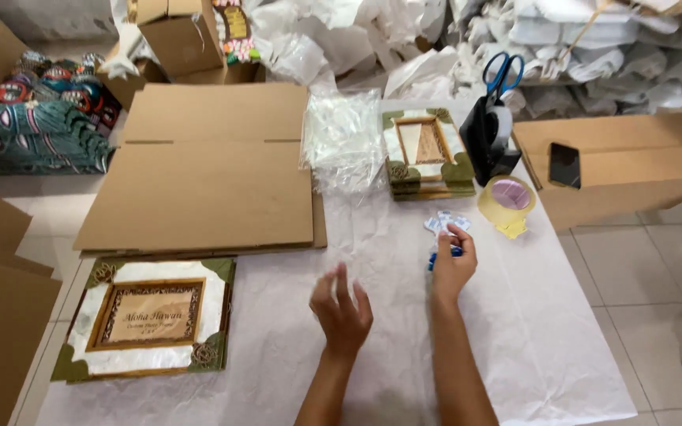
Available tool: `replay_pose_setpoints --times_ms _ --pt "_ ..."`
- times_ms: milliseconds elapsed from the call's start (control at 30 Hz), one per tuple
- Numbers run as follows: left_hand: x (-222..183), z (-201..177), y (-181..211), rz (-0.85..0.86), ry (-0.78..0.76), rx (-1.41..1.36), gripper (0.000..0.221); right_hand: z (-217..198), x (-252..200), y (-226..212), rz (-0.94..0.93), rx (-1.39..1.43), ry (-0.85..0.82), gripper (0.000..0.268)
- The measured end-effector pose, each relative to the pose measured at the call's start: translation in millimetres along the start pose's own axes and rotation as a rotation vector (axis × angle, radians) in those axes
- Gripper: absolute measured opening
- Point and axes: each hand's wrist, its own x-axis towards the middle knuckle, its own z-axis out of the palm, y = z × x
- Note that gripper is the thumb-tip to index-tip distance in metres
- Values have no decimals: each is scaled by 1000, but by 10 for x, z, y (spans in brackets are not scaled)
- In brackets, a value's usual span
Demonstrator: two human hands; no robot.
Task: Cleaning the decorative borders and glass of photo frames using a small cloth to remove dust or residue.
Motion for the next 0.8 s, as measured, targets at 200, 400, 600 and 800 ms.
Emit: replay_pose_setpoints --times_ms 200,400,600,800 --pt "2 9 -19 -22 -71 -62 50 73 1039 32 -320 -189 55 12" --pt "4 42 -7 -62 -107 -75 52 363 1519 -133 -212 -667 -242 73" --pt "-43 65 -11 -55 -177 -77 63 595 1713 -15 -225 -745 -175 82" --pt "97 7 22 27 -242 -134 46 724 1944 -44 -151 -705 -157 75"
